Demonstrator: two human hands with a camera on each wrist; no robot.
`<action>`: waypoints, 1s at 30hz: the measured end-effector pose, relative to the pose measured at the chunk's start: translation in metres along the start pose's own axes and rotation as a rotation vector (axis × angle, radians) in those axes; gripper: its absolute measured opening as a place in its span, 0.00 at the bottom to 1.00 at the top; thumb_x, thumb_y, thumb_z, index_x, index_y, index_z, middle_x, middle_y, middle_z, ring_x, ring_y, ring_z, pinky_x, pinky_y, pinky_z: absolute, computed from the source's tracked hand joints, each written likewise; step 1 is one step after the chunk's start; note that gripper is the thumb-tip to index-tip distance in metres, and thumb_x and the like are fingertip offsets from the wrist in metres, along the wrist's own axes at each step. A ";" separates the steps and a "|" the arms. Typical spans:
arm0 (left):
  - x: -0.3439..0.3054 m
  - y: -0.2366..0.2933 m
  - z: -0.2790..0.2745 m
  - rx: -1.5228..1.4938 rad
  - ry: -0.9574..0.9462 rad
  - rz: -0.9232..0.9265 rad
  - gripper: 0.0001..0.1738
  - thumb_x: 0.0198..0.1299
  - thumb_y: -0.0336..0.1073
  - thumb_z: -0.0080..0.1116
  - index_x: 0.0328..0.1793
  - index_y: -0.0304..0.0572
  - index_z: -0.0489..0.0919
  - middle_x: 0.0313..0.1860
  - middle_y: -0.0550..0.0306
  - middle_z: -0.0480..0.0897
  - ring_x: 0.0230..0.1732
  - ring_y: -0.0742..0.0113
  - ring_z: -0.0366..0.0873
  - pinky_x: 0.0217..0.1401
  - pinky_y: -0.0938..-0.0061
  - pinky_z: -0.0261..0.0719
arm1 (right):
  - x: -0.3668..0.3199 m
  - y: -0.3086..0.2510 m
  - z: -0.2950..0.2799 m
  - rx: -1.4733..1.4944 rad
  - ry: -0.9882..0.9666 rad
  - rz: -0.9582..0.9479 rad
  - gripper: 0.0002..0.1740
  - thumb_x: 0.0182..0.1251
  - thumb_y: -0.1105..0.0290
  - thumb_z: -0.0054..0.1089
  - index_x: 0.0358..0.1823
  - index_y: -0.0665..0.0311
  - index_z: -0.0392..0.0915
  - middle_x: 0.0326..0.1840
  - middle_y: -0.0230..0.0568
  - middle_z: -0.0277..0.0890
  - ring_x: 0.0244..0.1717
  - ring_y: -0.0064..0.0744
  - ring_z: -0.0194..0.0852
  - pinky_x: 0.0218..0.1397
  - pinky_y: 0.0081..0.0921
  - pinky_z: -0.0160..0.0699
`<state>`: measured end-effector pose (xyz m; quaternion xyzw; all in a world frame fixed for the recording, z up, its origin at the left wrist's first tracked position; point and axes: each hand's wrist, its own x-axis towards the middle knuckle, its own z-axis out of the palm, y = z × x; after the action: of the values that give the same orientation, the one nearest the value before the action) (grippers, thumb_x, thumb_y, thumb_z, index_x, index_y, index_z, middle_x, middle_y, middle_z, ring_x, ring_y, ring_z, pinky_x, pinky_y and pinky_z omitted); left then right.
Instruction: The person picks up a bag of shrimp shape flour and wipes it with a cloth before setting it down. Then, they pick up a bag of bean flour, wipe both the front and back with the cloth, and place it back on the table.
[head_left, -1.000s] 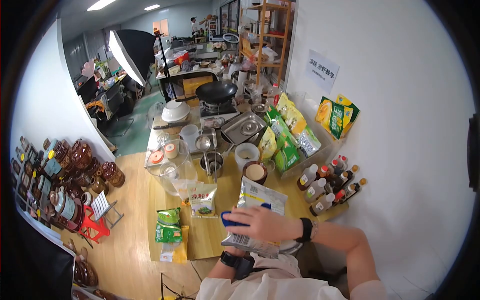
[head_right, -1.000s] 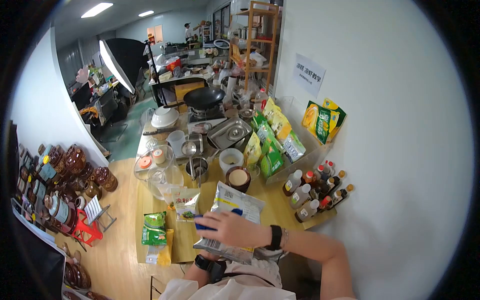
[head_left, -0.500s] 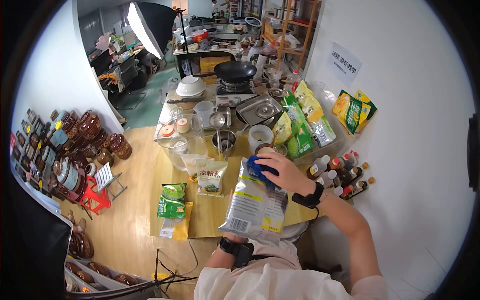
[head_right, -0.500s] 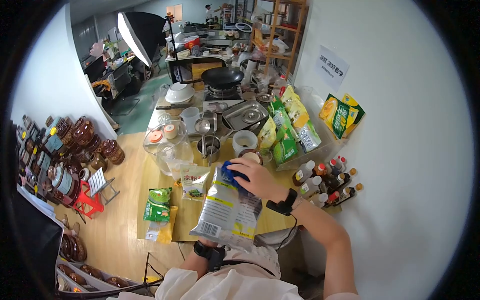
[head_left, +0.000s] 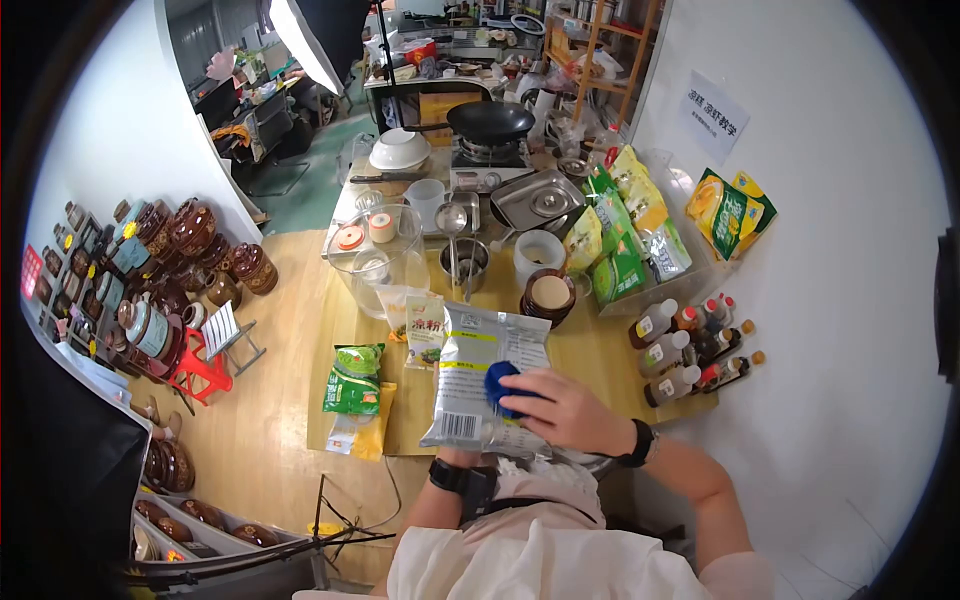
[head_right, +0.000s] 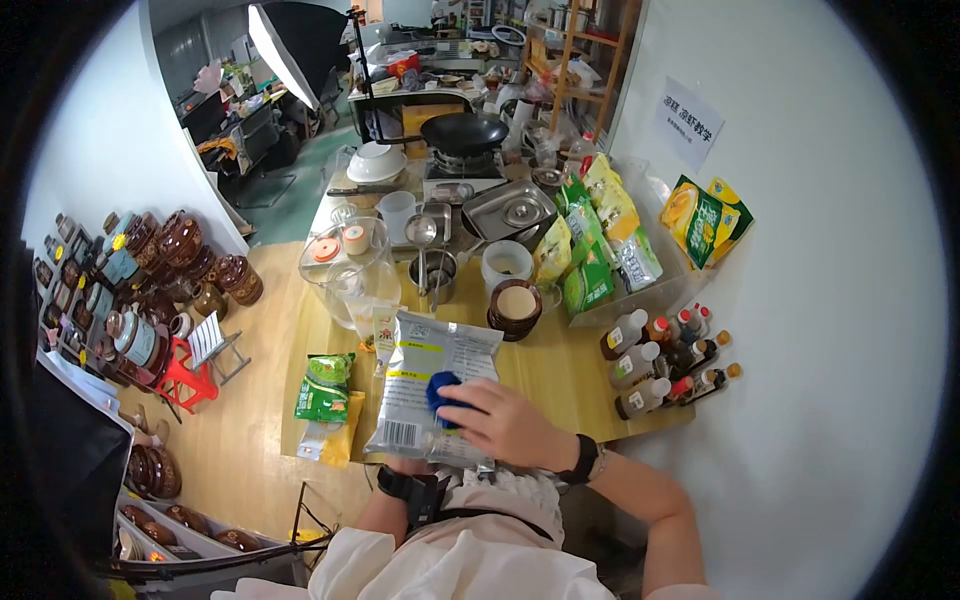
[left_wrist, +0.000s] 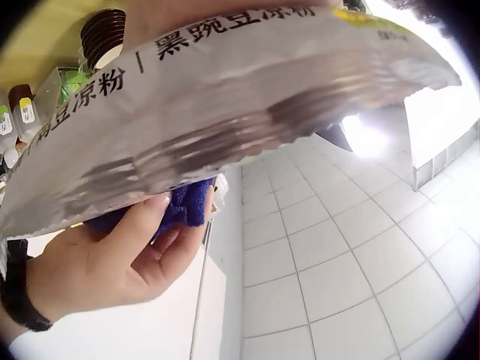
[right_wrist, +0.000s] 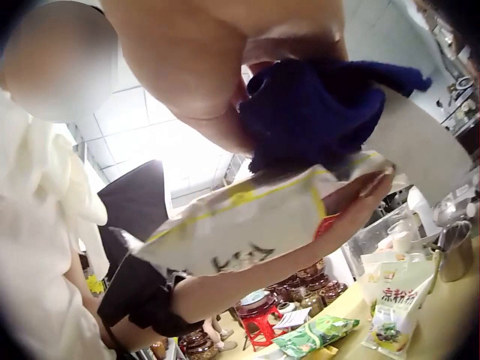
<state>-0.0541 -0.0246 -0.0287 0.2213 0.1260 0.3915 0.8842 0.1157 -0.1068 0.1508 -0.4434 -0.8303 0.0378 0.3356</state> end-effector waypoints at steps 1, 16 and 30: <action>-0.001 -0.002 -0.003 0.031 0.001 0.004 0.22 0.75 0.48 0.34 0.67 0.46 0.64 0.61 0.55 0.70 0.61 0.62 0.68 0.66 0.68 0.67 | 0.001 -0.006 0.004 0.008 -0.007 -0.043 0.21 0.54 0.74 0.63 0.52 0.62 0.77 0.60 0.40 0.72 0.55 0.43 0.72 0.57 0.38 0.75; -0.015 -0.008 -0.032 0.366 -0.011 -0.002 0.20 0.75 0.46 0.34 0.65 0.45 0.65 0.59 0.55 0.71 0.59 0.63 0.69 0.65 0.70 0.68 | 0.005 -0.020 0.025 -0.180 -0.178 -0.380 0.20 0.55 0.69 0.56 0.51 0.62 0.76 0.59 0.37 0.73 0.57 0.36 0.68 0.51 0.30 0.72; -0.010 0.012 -0.011 0.194 0.314 0.161 0.26 0.74 0.50 0.37 0.72 0.46 0.60 0.67 0.54 0.66 0.68 0.62 0.61 0.72 0.68 0.57 | -0.026 -0.001 -0.005 -0.305 -0.269 -0.272 0.18 0.57 0.69 0.56 0.50 0.63 0.78 0.62 0.38 0.72 0.59 0.39 0.67 0.50 0.33 0.72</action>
<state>-0.0726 -0.0213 -0.0321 0.2509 0.2813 0.4765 0.7942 0.1279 -0.1280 0.1414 -0.3642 -0.9156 -0.0746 0.1532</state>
